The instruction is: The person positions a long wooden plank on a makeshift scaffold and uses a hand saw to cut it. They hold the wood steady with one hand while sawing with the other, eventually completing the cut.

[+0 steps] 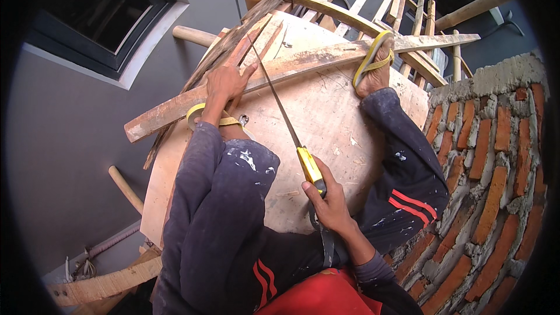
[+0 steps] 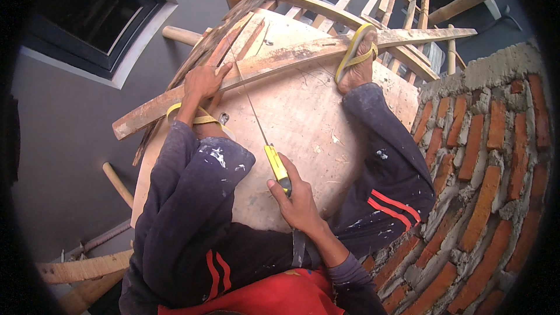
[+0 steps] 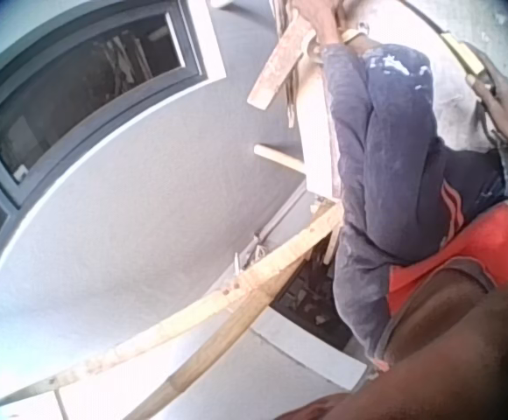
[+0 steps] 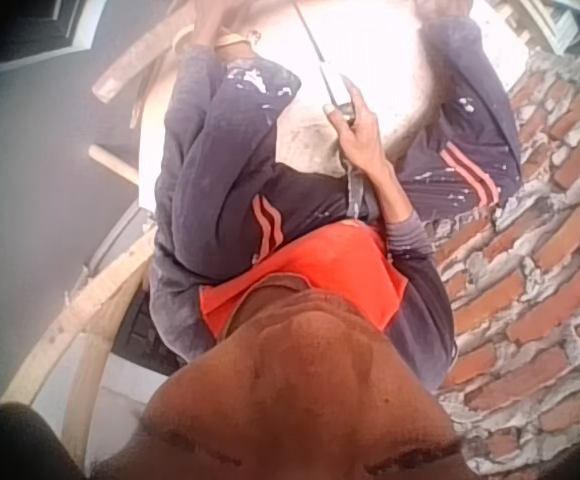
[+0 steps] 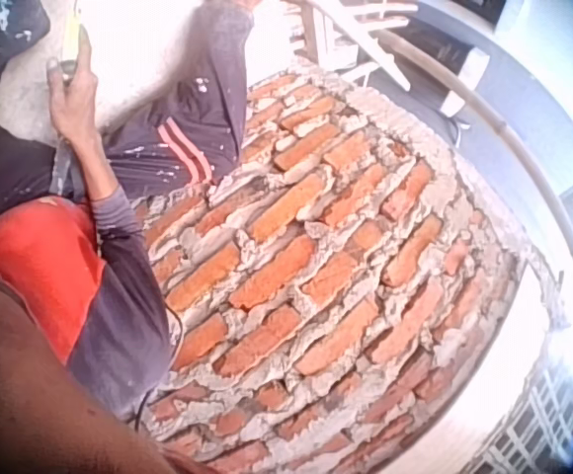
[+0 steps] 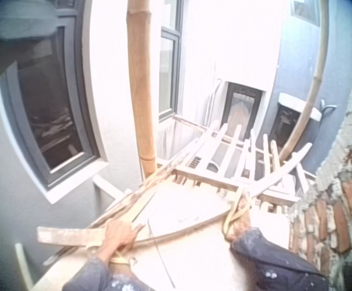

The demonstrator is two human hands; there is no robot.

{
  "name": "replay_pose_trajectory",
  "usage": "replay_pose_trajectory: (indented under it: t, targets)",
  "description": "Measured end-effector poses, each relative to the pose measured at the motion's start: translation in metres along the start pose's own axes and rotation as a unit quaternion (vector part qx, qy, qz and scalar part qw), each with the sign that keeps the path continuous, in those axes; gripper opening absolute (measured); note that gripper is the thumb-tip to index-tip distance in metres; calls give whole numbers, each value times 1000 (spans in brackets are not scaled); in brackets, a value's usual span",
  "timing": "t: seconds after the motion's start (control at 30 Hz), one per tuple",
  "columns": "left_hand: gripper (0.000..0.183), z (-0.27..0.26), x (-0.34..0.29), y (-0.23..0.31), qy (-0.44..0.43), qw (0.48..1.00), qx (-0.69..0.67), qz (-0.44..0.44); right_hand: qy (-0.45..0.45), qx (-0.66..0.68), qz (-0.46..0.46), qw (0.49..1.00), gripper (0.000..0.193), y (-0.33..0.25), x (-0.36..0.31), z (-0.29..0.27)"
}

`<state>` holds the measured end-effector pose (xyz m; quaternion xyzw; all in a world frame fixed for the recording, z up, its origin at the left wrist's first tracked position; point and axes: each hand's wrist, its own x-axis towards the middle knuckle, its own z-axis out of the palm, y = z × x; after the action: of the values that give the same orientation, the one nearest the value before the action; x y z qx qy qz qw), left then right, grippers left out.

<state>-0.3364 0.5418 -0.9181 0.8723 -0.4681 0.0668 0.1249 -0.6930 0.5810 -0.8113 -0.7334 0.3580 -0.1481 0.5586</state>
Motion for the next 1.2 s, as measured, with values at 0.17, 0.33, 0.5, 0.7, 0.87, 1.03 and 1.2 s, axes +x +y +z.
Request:
replay_pose_trajectory:
  t: [0.17,0.33,0.5,0.7,0.87,1.03,1.2]
  targets:
    - [78,-2,0,0,2,1000,-1,3,-7,-1,13,1000,55,-2,0,-1]
    - [78,1,0,-1,7,1000,1,7,-7,4,11,1000,55,1,0,0]
    - [77,3,0,-2,11,1000,1,9,-8,-2,10,1000,55,1,0,0]
    - [77,7,1,-4,55,998,9,19,-9,-1,10,1000,55,-1,1,1]
    - [74,-32,5,18,-246,964,-12,-103,-8,-7,16,1000,56,2,0,-2]
    - [56,-24,3,10,-108,993,-22,-35,-13,11,34,999,52,-7,-1,-3]
    - [69,-48,4,19,-191,977,-65,-68,-14,21,65,998,47,-16,1,-7]
